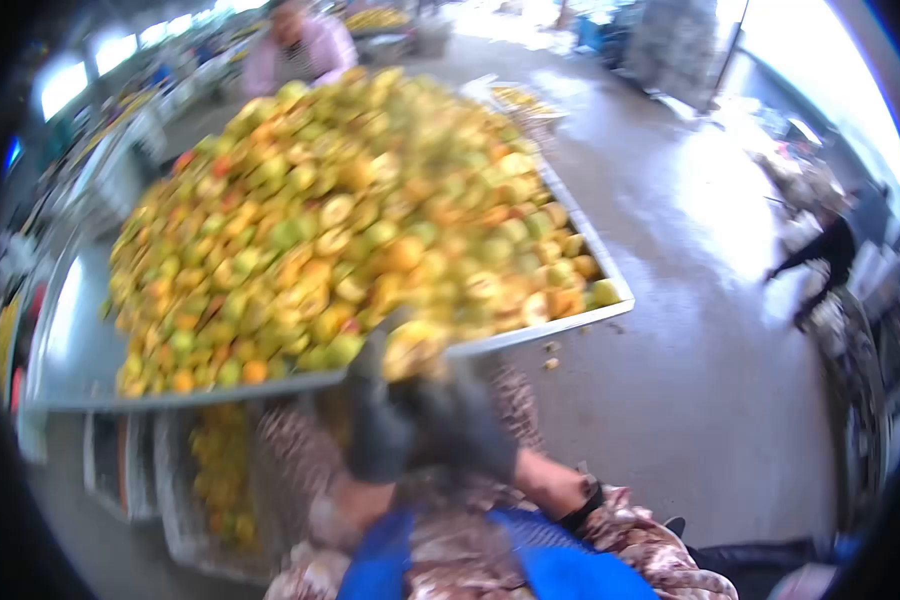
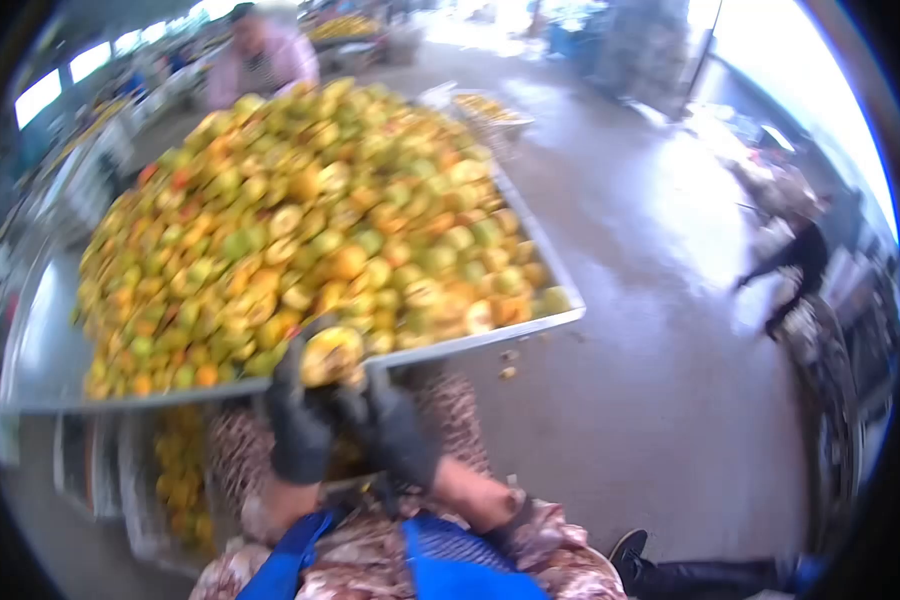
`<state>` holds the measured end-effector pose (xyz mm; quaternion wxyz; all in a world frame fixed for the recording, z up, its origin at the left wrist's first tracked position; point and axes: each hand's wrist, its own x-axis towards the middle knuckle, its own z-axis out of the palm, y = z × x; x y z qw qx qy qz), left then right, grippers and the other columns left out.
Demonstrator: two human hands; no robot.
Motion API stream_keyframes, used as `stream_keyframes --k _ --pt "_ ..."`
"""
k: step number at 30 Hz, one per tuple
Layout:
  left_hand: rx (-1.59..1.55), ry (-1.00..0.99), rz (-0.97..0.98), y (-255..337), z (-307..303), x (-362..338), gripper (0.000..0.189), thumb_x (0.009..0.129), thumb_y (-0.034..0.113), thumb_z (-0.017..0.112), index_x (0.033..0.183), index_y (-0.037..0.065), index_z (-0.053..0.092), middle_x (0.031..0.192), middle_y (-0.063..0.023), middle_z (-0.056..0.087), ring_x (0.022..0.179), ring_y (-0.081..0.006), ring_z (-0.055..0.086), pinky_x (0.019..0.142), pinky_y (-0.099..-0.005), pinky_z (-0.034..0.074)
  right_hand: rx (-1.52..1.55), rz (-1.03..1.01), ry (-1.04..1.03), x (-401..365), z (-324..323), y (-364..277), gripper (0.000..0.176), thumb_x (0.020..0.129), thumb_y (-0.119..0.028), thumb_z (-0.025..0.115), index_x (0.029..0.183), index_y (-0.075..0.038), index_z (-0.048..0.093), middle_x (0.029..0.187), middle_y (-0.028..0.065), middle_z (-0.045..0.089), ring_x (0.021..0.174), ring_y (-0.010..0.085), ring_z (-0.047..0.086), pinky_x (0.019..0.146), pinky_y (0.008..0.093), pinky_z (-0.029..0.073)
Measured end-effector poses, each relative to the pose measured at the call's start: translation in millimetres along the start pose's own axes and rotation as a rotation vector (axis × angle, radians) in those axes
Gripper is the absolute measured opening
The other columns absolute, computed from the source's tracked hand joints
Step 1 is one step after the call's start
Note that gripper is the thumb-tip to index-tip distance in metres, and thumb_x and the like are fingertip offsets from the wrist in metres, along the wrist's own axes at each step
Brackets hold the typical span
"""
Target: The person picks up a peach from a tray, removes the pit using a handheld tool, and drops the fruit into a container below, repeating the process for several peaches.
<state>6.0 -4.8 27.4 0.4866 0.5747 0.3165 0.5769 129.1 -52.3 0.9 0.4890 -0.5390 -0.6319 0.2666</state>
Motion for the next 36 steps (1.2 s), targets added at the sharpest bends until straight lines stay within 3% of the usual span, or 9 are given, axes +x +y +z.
stream_keyframes --k 4,5,8,12,17,21,26,30,36 --pt "-0.395 0.007 -0.133 -9.8 3.2 5.9 0.057 0.109 0.04 0.038 0.14 -0.006 0.05 0.129 -0.0183 0.061 0.114 -0.0283 0.064 0.099 -0.0381 0.054 -0.351 -0.269 0.097 0.6 -0.4 11.1 0.037 0.1 -0.028 0.062 0.124 -0.001 0.051 0.089 0.0266 0.067 0.078 0.0434 0.068 0.064 0.0472 0.054" --pt "-0.098 -0.026 -0.087 5.6 4.8 3.6 0.056 0.109 0.039 0.038 0.14 -0.006 0.049 0.129 -0.0186 0.061 0.115 -0.0296 0.064 0.1 -0.0388 0.053 0.06 -0.079 0.106 2.0 -0.6 -3.7 0.037 0.1 -0.029 0.062 0.123 -0.002 0.051 0.089 0.0277 0.066 0.078 0.0446 0.067 0.064 0.0489 0.053" --pt "0.538 -0.081 0.211 18.5 0.7 -0.3 0.054 0.109 0.038 0.039 0.139 -0.006 0.05 0.128 -0.0188 0.061 0.117 -0.0308 0.063 0.1 -0.0393 0.053 -0.18 -0.185 0.063 4.1 0.0 23.0 0.04 0.1 -0.032 0.061 0.126 -0.004 0.049 0.09 0.0279 0.067 0.078 0.0452 0.067 0.066 0.05 0.053" --pt "0.543 0.012 0.463 11.4 5.4 -0.3 0.046 0.092 0.015 0.06 0.134 -0.004 0.056 0.113 -0.0151 0.067 0.102 -0.0257 0.067 0.091 -0.036 0.056 -0.197 -0.268 0.02 10.3 -8.6 27.9 0.044 0.1 -0.035 0.059 0.129 -0.004 0.046 0.088 0.0258 0.068 0.079 0.0445 0.068 0.069 0.0491 0.054" --pt "0.24 -0.092 0.133 2.9 3.3 -1.3 0.044 0.092 0.009 0.063 0.134 -0.003 0.055 0.115 -0.0168 0.066 0.103 -0.0258 0.067 0.09 -0.0357 0.057 -0.211 -0.152 -0.108 -1.6 -26.7 5.9 0.041 0.087 -0.025 0.066 0.121 -0.004 0.058 0.108 0.026 0.057 0.078 0.0401 0.065 0.069 0.0473 0.054" --pt "0.492 -0.096 0.347 5.2 6.3 -9.6 0.042 0.109 0.03 0.042 0.132 -0.003 0.053 0.122 -0.0181 0.063 0.108 -0.025 0.065 0.091 -0.0362 0.056 -0.178 -0.218 -0.11 -7.5 -28.2 14.0 0.044 0.093 -0.023 0.062 0.13 -0.003 0.051 0.106 0.0261 0.059 0.077 0.0394 0.066 0.07 0.0453 0.054" --pt "-0.388 -0.126 -0.25 28.0 17.2 -6.0 0.044 0.109 0.034 0.038 0.121 -0.003 0.058 0.115 -0.0163 0.063 0.102 -0.0231 0.065 0.088 -0.0335 0.055 -0.141 -0.225 -0.095 -18.7 -26.5 9.7 0.052 0.102 -0.029 0.056 0.142 0.0 0.04 0.098 0.0255 0.066 0.084 0.04 0.069 0.074 0.0439 0.055" --pt "-0.127 -0.057 -0.077 53.3 34.9 -8.6 0.043 0.106 0.036 0.043 0.114 -0.001 0.064 0.107 -0.0139 0.065 0.101 -0.0238 0.064 0.085 -0.0335 0.055 -0.062 -0.284 -0.077 -20.8 -21.1 7.7 0.037 0.096 -0.016 0.057 0.13 0.0 0.054 0.127 0.0293 0.052 0.094 0.0372 0.066 0.079 0.0448 0.054" --pt "-0.226 -0.047 -0.15 67.9 38.5 -8.8 0.042 0.105 0.034 0.045 0.109 -0.002 0.065 0.103 -0.0151 0.067 0.098 -0.0247 0.065 0.085 -0.036 0.055 0.229 -0.094 -0.062 -29.4 -29.9 -30.6 0.046 0.107 -0.026 0.05 0.143 0.001 0.042 0.125 0.0222 0.062 0.118 0.0323 0.062 0.098 0.0403 0.048"
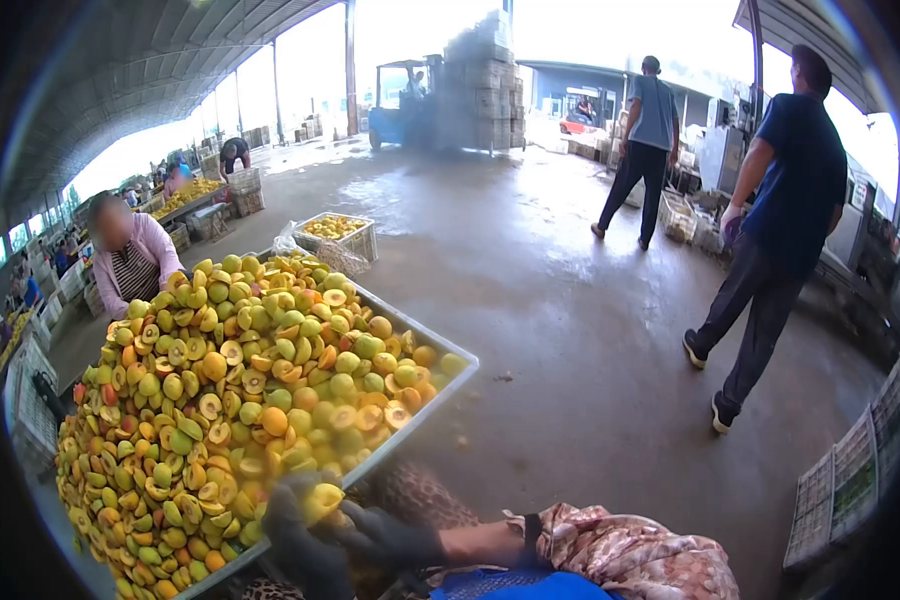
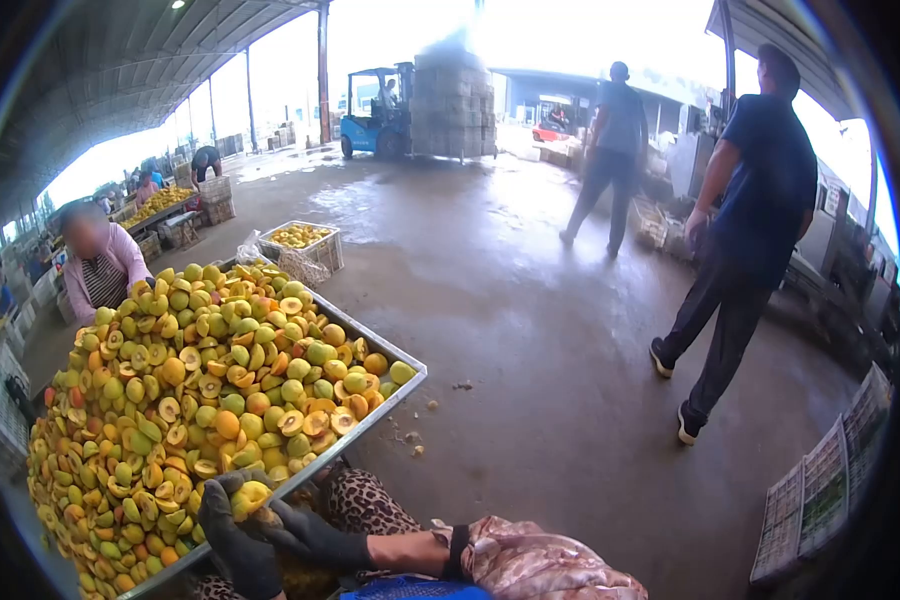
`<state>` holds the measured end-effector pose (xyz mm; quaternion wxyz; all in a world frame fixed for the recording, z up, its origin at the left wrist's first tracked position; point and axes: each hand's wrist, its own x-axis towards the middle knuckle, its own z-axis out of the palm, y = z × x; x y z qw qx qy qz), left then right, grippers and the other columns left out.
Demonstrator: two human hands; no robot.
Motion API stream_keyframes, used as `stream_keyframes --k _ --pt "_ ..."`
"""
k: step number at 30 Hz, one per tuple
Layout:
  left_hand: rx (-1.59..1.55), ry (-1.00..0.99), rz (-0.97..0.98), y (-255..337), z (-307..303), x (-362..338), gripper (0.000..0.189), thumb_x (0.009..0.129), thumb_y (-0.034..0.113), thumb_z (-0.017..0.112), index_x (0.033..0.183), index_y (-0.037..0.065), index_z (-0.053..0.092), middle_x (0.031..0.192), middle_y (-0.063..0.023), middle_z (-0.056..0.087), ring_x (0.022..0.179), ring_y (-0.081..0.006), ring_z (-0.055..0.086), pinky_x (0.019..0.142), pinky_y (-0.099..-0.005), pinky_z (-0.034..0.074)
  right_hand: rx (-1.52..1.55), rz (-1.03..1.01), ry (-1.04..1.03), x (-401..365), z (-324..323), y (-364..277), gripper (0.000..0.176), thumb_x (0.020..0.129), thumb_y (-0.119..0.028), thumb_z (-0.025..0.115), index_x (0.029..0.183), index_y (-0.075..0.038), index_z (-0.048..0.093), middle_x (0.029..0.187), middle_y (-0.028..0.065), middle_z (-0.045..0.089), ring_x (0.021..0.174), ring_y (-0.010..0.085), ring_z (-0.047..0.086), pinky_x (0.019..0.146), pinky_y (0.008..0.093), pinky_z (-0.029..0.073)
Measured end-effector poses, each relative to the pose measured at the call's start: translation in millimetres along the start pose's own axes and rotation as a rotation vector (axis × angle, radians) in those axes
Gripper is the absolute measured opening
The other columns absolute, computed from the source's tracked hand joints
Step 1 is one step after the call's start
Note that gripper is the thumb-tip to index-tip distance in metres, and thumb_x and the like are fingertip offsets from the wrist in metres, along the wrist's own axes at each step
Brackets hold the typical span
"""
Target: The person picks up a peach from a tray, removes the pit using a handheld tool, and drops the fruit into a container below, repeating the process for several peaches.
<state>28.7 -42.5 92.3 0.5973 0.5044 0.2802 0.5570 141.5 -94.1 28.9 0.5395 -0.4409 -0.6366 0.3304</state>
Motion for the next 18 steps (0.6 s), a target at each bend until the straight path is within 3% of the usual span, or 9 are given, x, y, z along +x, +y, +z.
stream_keyframes --k 4,6,8,10,12,15,17,18 --pt "-0.22 0.057 -0.162 13.5 9.7 0.0 0.039 0.103 0.034 0.049 0.103 -0.001 0.065 0.088 -0.0137 0.067 0.084 -0.0237 0.065 0.077 -0.0371 0.056 -0.135 -0.24 0.078 -7.4 14.7 23.6 0.044 0.108 -0.026 0.048 0.142 0.0 0.045 0.127 0.017 0.062 0.116 0.025 0.061 0.098 0.0379 0.048" --pt "-0.248 0.084 0.051 -17.5 6.4 5.9 0.037 0.102 0.033 0.05 0.104 -0.002 0.063 0.087 -0.0131 0.065 0.08 -0.0234 0.063 0.074 -0.0374 0.055 0.009 -0.128 -0.05 -7.4 11.4 35.8 0.043 0.108 -0.027 0.048 0.141 0.0 0.046 0.127 0.0144 0.062 0.115 0.0214 0.059 0.099 0.0368 0.048" --pt "-0.308 0.032 0.051 -31.3 -5.0 13.3 0.035 0.102 0.032 0.051 0.105 -0.002 0.06 0.09 -0.0134 0.063 0.078 -0.0235 0.062 0.072 -0.0375 0.055 0.156 0.025 -0.157 -6.6 3.9 28.0 0.044 0.108 -0.029 0.047 0.141 0.0 0.047 0.128 0.0124 0.061 0.115 0.0186 0.057 0.1 0.0357 0.048" --pt "-0.386 -0.102 -0.151 -23.8 -19.3 21.6 0.034 0.103 0.03 0.05 0.108 -0.003 0.056 0.098 -0.0148 0.06 0.078 -0.0241 0.062 0.072 -0.0375 0.055 0.146 0.04 -0.193 -2.0 -0.8 13.2 0.045 0.109 -0.03 0.047 0.141 0.0 0.046 0.128 0.0115 0.061 0.116 0.0173 0.056 0.1 0.0349 0.047" --pt "-0.112 -0.036 0.097 -24.6 -13.4 16.5 0.035 0.103 0.033 0.048 0.103 -0.001 0.054 0.097 -0.0144 0.058 0.077 -0.0243 0.061 0.072 -0.0374 0.055 -0.006 -0.072 -0.162 1.8 -2.6 4.3 0.046 0.109 -0.031 0.046 0.143 0.0 0.046 0.128 0.0111 0.061 0.117 0.0172 0.056 0.1 0.0346 0.047" --pt "-0.058 0.056 0.236 0.9 13.2 8.4 0.035 0.105 0.035 0.047 0.09 0.004 0.053 0.085 -0.0116 0.058 0.073 -0.0247 0.061 0.074 -0.0379 0.054 -0.052 -0.125 -0.111 2.6 0.7 4.0 0.049 0.109 -0.033 0.047 0.145 0.0 0.044 0.13 0.0112 0.061 0.118 0.0175 0.055 0.102 0.0351 0.045" --pt "-0.283 -0.083 0.085 21.3 6.9 7.4 0.039 0.106 0.036 0.048 0.085 0.004 0.055 0.077 -0.0108 0.059 0.067 -0.0255 0.063 0.067 -0.0381 0.056 0.152 -0.089 -0.136 3.4 1.1 2.6 0.051 0.108 -0.034 0.047 0.146 -0.001 0.042 0.131 0.0122 0.06 0.12 0.0186 0.055 0.104 0.036 0.044" --pt "-0.288 -0.06 0.065 25.2 7.0 6.0 0.039 0.106 0.035 0.048 0.084 0.004 0.054 0.079 -0.011 0.059 0.069 -0.0256 0.063 0.068 -0.0385 0.055 0.301 -0.056 -0.16 2.9 1.7 2.3 0.051 0.108 -0.034 0.046 0.147 -0.001 0.042 0.132 0.013 0.06 0.121 0.0194 0.055 0.105 0.0366 0.044"
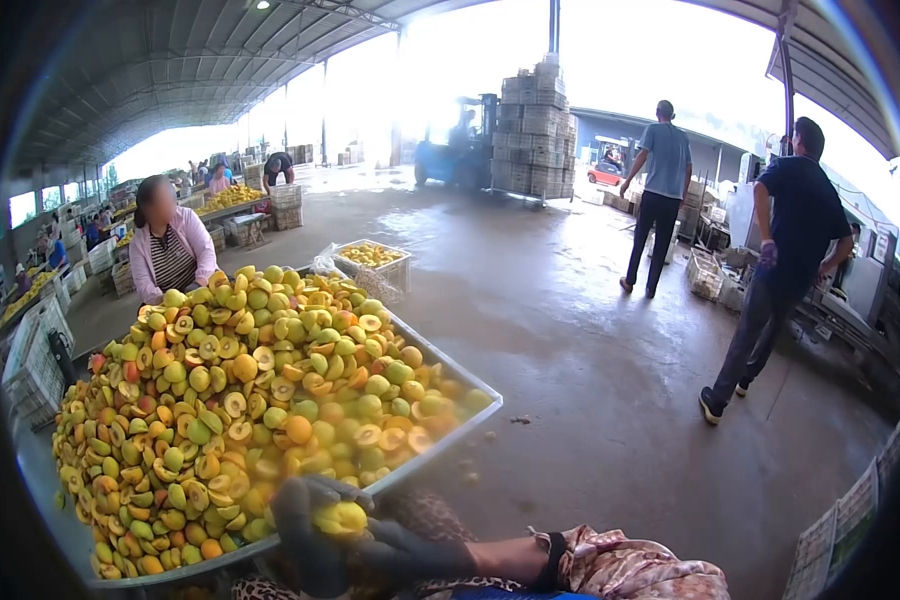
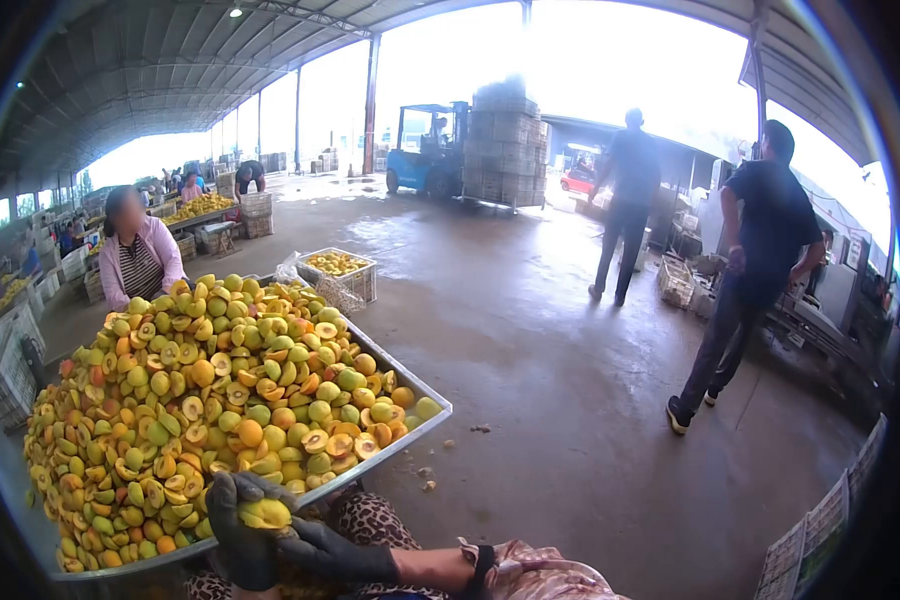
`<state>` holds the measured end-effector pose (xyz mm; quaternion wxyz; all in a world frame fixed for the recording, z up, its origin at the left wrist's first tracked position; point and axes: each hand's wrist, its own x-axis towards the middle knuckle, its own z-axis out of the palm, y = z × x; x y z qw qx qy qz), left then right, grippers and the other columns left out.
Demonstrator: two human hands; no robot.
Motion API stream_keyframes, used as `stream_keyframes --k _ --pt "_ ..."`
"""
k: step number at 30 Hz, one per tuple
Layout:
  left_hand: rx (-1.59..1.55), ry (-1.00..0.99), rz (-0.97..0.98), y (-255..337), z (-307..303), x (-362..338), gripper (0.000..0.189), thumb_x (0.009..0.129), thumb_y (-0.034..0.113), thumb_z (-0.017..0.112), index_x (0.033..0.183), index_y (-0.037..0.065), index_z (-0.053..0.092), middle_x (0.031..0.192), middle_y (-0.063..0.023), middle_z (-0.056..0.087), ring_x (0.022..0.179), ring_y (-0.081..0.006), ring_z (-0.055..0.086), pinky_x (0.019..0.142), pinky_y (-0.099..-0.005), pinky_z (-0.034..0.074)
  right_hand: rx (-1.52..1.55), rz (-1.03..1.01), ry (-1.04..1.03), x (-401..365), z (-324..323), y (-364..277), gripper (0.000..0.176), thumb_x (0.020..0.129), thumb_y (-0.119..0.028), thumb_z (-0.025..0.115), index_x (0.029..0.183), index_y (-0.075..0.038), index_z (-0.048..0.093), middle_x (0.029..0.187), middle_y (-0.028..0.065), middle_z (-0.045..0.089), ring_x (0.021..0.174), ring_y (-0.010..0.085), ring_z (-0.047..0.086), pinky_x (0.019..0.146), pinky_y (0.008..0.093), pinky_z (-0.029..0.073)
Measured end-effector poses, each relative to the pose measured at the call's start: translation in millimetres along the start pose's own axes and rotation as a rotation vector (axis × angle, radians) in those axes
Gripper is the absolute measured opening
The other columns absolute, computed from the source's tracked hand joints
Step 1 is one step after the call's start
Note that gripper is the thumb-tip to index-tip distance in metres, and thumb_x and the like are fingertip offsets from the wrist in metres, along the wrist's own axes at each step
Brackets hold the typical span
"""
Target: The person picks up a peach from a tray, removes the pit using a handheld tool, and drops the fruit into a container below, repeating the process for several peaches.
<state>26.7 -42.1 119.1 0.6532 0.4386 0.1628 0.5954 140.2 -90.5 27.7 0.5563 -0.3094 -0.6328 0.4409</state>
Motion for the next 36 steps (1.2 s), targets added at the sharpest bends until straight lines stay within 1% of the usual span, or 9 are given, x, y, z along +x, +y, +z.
stream_keyframes --k 7,9,12,15,17,25,30,34,36 --pt "0.531 -0.139 0.346 9.6 19.3 -16.2 0.023 0.105 0.022 0.044 0.096 0.004 0.053 0.086 -0.0147 0.063 0.079 -0.0236 0.063 0.078 -0.0353 0.053 -0.317 0.023 -0.171 -4.2 -15.7 -53.7 0.043 0.105 -0.03 0.051 0.138 -0.003 0.047 0.127 0.0124 0.06 0.116 0.018 0.057 0.096 0.0357 0.046" --pt "0.137 -0.164 0.197 20.2 33.2 -20.7 0.024 0.104 0.022 0.046 0.092 0.003 0.055 0.084 -0.0142 0.065 0.077 -0.0225 0.064 0.073 -0.0343 0.053 -0.724 -0.3 -0.318 -8.1 -23.3 -62.4 0.022 0.098 -0.017 0.058 0.116 -0.005 0.061 0.114 0.0104 0.062 0.106 0.0168 0.061 0.083 0.0352 0.05" --pt "0.152 -0.237 -0.164 2.1 -14.7 -14.4 0.06 0.093 0.045 0.071 0.131 0.001 0.059 0.116 -0.0229 0.068 0.099 -0.037 0.068 0.089 -0.0503 0.055 -0.14 -0.09 -0.233 -14.8 -16.3 -32.2 0.045 0.105 -0.031 0.053 0.14 -0.003 0.048 0.125 0.0073 0.06 0.116 0.0154 0.054 0.096 0.0349 0.047" --pt "0.344 -0.207 0.195 1.3 11.5 -17.2 0.038 0.104 0.03 0.046 0.079 0.002 0.054 0.081 -0.0126 0.058 0.074 -0.0244 0.06 0.073 -0.0405 0.053 0.269 0.274 -0.18 -24.8 -11.8 29.8 0.048 0.106 -0.032 0.055 0.144 -0.003 0.047 0.129 0.006 0.059 0.119 0.0163 0.052 0.1 0.0363 0.046" --pt "0.37 -0.215 0.208 7.1 8.9 -11.1 0.037 0.104 0.027 0.049 0.079 0.0 0.056 0.079 -0.0132 0.06 0.072 -0.0249 0.062 0.071 -0.0392 0.053 -0.094 0.061 -0.142 -15.2 -12.5 -29.2 0.046 0.105 -0.03 0.056 0.142 -0.003 0.049 0.123 0.0075 0.06 0.113 0.0166 0.056 0.097 0.0364 0.048" --pt "0.611 0.184 0.312 17.2 -43.0 -40.1 0.042 0.105 0.032 0.052 0.082 -0.003 0.06 0.079 -0.0164 0.066 0.073 -0.0267 0.067 0.07 -0.037 0.055 0.164 0.085 -0.224 1.2 43.3 -5.4 0.031 0.105 -0.031 0.056 0.119 -0.004 0.062 0.096 -0.0024 0.062 0.087 0.0072 0.054 0.074 0.0271 0.048" --pt "0.356 0.273 -0.136 25.3 -65.3 -37.9 0.045 0.107 0.033 0.047 0.083 -0.003 0.061 0.079 -0.0165 0.068 0.074 -0.0254 0.067 0.071 -0.0361 0.055 0.52 0.725 -0.365 1.7 44.7 48.1 0.032 0.103 -0.032 0.058 0.116 -0.003 0.061 0.089 0.0002 0.062 0.08 0.0135 0.058 0.069 0.0326 0.05" --pt "0.954 -0.005 0.448 13.5 -56.6 -30.6 0.047 0.106 0.031 0.048 0.077 -0.002 0.063 0.08 -0.018 0.069 0.071 -0.0246 0.067 0.067 -0.0344 0.053 -0.022 -0.089 -0.248 9.0 39.6 30.1 0.03 0.101 -0.03 0.059 0.116 -0.003 0.06 0.091 0.005 0.065 0.081 0.0135 0.062 0.069 0.0302 0.051" --pt "0.931 -0.044 0.353 15.1 -52.3 -25.5 0.046 0.106 0.032 0.048 0.078 -0.002 0.062 0.079 -0.0182 0.07 0.069 -0.0247 0.067 0.066 -0.0348 0.053 0.115 0.115 -0.265 7.6 32.0 17.9 0.03 0.101 -0.029 0.059 0.117 -0.002 0.06 0.092 0.0058 0.065 0.082 0.0132 0.062 0.071 0.0303 0.052"
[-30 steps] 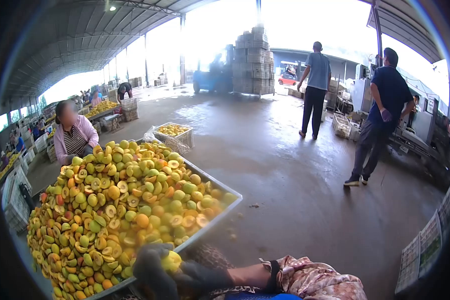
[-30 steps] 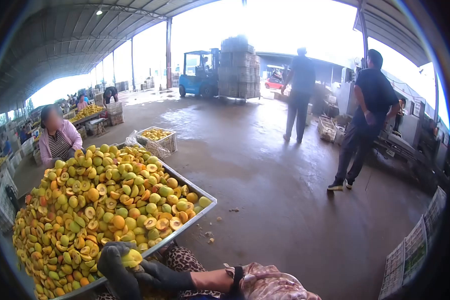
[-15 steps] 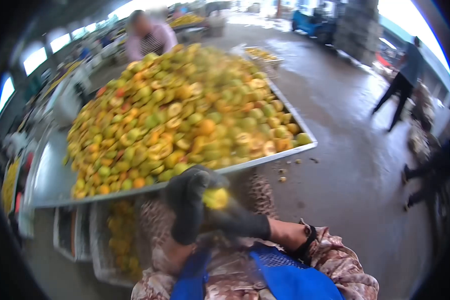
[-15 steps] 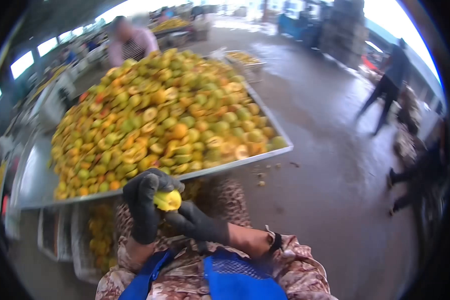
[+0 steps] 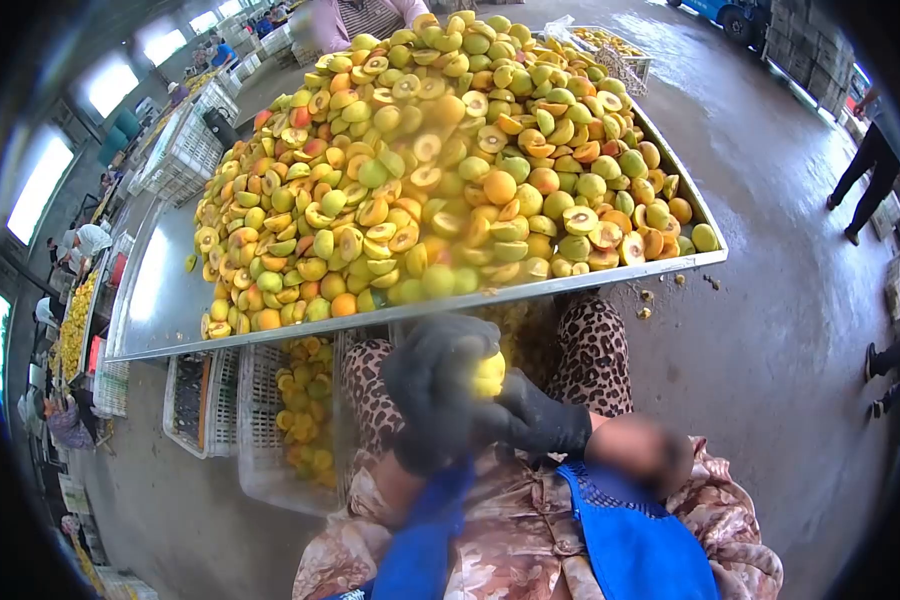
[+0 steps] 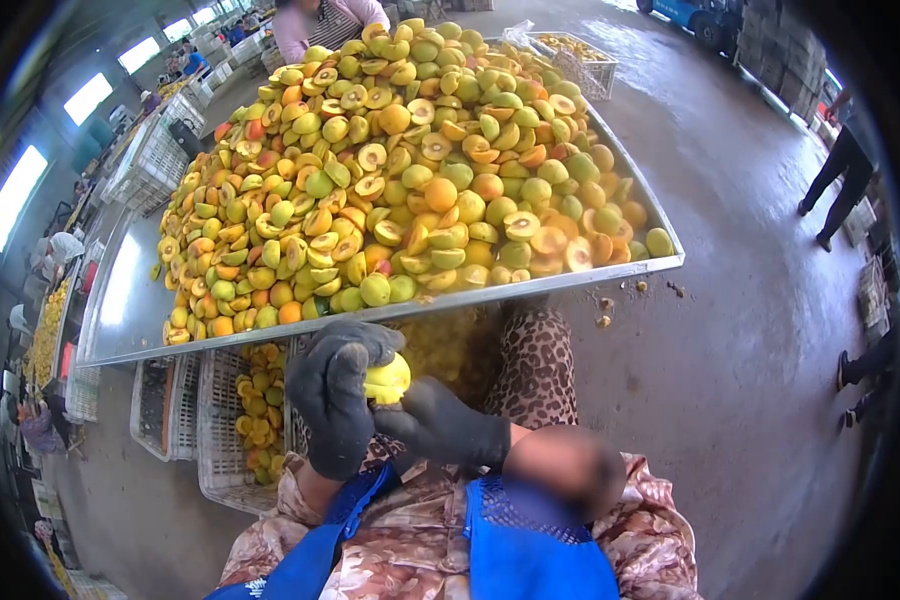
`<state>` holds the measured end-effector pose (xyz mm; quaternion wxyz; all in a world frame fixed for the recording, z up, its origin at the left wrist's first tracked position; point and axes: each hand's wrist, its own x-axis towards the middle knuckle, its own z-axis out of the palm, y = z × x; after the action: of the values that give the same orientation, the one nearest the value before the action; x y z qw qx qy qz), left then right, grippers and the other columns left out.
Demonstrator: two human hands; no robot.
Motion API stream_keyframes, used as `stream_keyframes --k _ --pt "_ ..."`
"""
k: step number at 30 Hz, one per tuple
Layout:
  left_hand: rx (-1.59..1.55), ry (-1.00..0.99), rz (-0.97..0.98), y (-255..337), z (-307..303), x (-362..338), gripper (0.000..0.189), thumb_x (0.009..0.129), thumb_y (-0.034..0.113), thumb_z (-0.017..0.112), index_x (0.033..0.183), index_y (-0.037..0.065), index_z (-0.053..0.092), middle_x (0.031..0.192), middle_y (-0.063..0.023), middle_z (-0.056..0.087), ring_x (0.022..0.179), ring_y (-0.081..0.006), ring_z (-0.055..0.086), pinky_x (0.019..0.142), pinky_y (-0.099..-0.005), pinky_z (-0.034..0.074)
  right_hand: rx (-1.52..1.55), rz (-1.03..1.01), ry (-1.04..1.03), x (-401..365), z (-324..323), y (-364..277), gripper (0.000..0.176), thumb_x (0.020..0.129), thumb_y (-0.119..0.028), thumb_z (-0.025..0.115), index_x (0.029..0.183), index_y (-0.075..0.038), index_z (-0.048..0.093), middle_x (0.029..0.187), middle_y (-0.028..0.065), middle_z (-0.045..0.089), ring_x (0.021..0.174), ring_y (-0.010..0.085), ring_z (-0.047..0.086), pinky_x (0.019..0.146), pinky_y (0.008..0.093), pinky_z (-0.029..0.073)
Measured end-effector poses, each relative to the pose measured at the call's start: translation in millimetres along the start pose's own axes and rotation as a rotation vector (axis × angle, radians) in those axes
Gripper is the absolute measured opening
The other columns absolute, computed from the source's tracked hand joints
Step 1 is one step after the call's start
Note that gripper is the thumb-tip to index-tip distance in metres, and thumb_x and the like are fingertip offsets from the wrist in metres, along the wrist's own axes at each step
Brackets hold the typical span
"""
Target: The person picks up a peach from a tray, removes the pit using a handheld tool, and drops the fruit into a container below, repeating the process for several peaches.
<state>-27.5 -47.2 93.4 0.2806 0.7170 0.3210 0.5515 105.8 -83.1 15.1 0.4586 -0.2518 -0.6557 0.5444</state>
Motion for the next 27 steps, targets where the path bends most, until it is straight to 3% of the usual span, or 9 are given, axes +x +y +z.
stream_keyframes --k 5,7,10,12,13,17,20,25,27 --pt "-0.964 0.064 -0.81 -42.1 -6.7 2.3 0.049 0.107 0.044 0.046 0.08 0.005 0.06 0.073 -0.0173 0.068 0.067 -0.0276 0.068 0.066 -0.0373 0.057 0.089 0.47 -0.333 1.5 -13.6 7.2 0.037 0.101 -0.024 0.061 0.128 0.0 0.056 0.097 0.0079 0.064 0.088 0.0113 0.061 0.074 0.0287 0.052" --pt "-0.453 0.217 -0.578 -67.0 -33.5 1.6 0.05 0.107 0.046 0.046 0.084 0.005 0.061 0.075 -0.0147 0.068 0.067 -0.0245 0.068 0.063 -0.0358 0.057 0.054 -0.109 -0.104 6.4 6.9 -10.1 0.036 0.098 -0.026 0.067 0.122 -0.001 0.057 0.083 0.0076 0.067 0.077 0.0171 0.064 0.069 0.0359 0.053" --pt "0.071 0.631 -0.415 -137.3 -109.1 -13.1 0.045 0.107 0.031 0.046 0.1 -0.005 0.071 0.077 -0.0138 0.068 0.078 -0.024 0.067 0.074 -0.0356 0.054 -0.309 0.113 -0.093 0.1 -11.9 30.5 0.038 0.099 -0.029 0.065 0.125 -0.002 0.058 0.083 0.009 0.07 0.077 0.0224 0.067 0.071 0.0376 0.055" --pt "0.578 0.514 -0.234 -200.2 -158.6 -25.3 0.036 0.103 0.026 0.05 0.113 -0.003 0.07 0.109 -0.0183 0.068 0.102 -0.0305 0.065 0.09 -0.0405 0.051 -0.704 0.376 0.008 -12.2 -26.5 103.1 0.037 0.1 -0.03 0.063 0.125 -0.003 0.061 0.086 0.0096 0.071 0.08 0.0237 0.068 0.074 0.0367 0.055" --pt "0.828 0.497 -0.134 -193.2 -162.2 -9.6 0.034 0.1 0.023 0.053 0.119 -0.001 0.069 0.124 -0.0205 0.067 0.114 -0.0338 0.064 0.099 -0.0429 0.049 -0.03 0.611 0.091 -26.7 -33.0 106.9 0.034 0.1 -0.031 0.061 0.121 -0.003 0.065 0.087 0.0087 0.072 0.08 0.0238 0.069 0.074 0.0362 0.056" --pt "0.207 0.27 -0.123 -230.1 -62.4 62.2 0.025 0.094 0.012 0.065 0.113 -0.002 0.068 0.123 -0.0165 0.066 0.117 -0.029 0.061 0.102 -0.0399 0.047 -0.534 0.355 -0.032 -41.5 -25.8 99.5 0.031 0.105 -0.032 0.055 0.102 -0.004 0.069 0.085 0.0044 0.071 0.081 0.0156 0.065 0.075 0.0385 0.052" --pt "0.19 0.003 -0.008 -256.5 19.3 108.7 0.028 0.09 0.015 0.068 0.113 -0.001 0.066 0.118 -0.0157 0.066 0.114 -0.0313 0.06 0.102 -0.0417 0.045 -0.458 0.286 0.247 -41.8 -30.1 88.0 0.045 0.104 -0.046 0.052 0.087 -0.005 0.06 0.07 0.0187 0.053 0.065 0.0212 0.052 0.062 0.0455 0.043" --pt "0.688 -0.324 -0.189 -272.3 135.3 149.4 0.046 0.085 0.036 0.072 0.112 0.0 0.062 0.128 -0.0245 0.06 0.12 -0.041 0.055 0.103 -0.0501 0.043 -0.373 0.307 0.386 -62.3 -49.1 55.7 0.043 0.104 -0.044 0.053 0.088 -0.004 0.06 0.071 0.0101 0.054 0.069 0.0155 0.048 0.064 0.0425 0.044" --pt "0.788 -0.121 -0.005 -309.2 160.8 140.9 0.041 0.084 0.032 0.072 0.111 0.002 0.065 0.126 -0.0219 0.059 0.121 -0.0414 0.052 0.103 -0.0509 0.042 -0.414 0.323 0.445 -68.5 -57.5 50.9 0.04 0.104 -0.041 0.054 0.089 -0.004 0.061 0.072 0.0088 0.056 0.071 0.0144 0.05 0.065 0.0419 0.045"
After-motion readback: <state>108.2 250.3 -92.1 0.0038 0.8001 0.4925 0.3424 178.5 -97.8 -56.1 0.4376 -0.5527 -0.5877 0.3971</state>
